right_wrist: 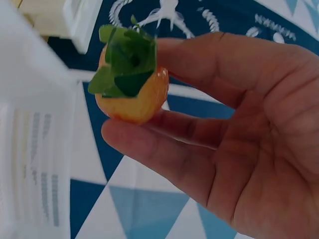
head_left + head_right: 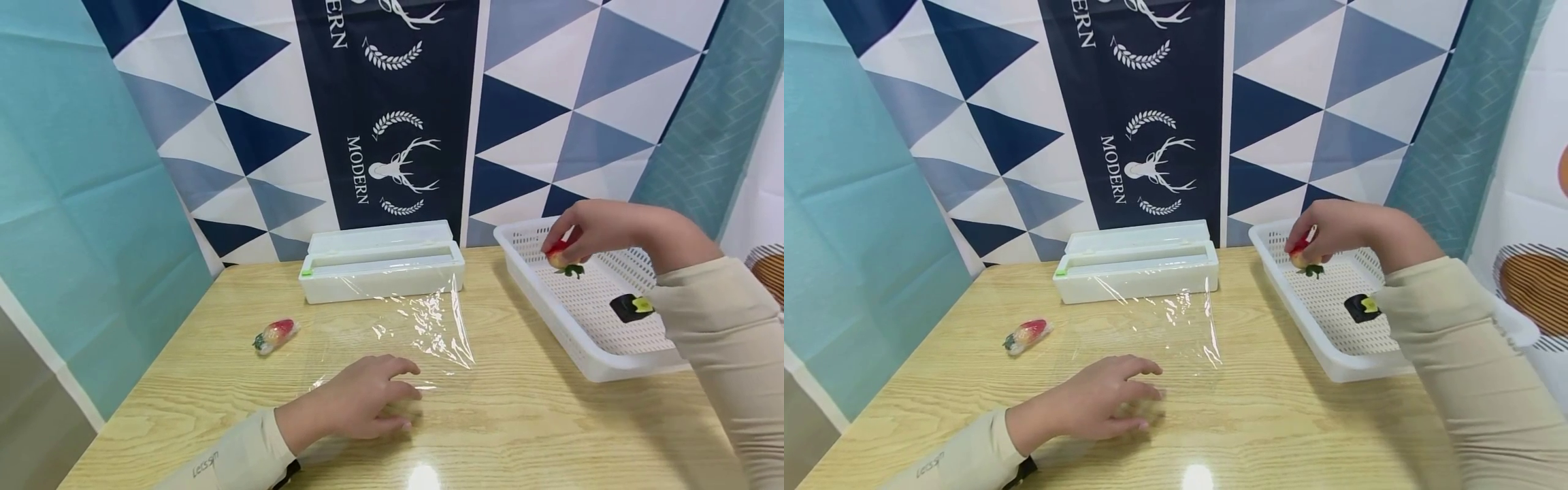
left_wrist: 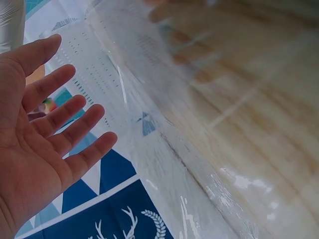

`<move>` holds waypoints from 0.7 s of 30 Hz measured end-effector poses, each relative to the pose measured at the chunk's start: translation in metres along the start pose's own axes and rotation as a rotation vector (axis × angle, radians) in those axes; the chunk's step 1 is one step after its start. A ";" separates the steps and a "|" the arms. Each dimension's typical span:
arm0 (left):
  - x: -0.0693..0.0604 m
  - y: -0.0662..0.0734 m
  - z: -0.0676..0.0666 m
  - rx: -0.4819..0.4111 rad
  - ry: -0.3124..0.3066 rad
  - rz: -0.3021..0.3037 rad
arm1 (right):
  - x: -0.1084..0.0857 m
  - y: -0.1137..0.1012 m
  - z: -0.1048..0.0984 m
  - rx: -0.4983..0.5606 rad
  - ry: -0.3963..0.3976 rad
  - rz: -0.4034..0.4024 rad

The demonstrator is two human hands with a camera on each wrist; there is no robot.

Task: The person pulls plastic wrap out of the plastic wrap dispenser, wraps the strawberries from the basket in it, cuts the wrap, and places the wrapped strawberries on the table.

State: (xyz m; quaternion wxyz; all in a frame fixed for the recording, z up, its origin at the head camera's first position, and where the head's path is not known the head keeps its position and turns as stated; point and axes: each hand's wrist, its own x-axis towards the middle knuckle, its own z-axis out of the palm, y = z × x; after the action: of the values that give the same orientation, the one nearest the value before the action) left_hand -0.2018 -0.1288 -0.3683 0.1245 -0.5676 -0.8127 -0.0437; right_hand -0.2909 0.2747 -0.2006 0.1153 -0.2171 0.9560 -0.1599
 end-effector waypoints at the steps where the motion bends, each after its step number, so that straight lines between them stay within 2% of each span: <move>1: 0.000 0.000 0.000 0.002 0.001 0.001 | 0.000 -0.004 0.001 -0.003 0.003 -0.013; 14: -0.002 0.000 0.000 0.001 -0.004 -0.009 | 0.005 -0.043 0.029 -0.093 0.043 -0.180; 21: -0.002 0.000 -0.001 -0.002 -0.002 -0.014 | 0.015 -0.062 0.048 -0.097 0.045 -0.284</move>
State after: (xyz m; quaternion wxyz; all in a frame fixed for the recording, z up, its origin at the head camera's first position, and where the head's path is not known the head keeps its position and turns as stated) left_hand -0.2014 -0.1313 -0.3682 0.1227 -0.5620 -0.8167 -0.0448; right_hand -0.2667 0.2023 -0.2253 0.0593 -0.3519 0.9246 -0.1330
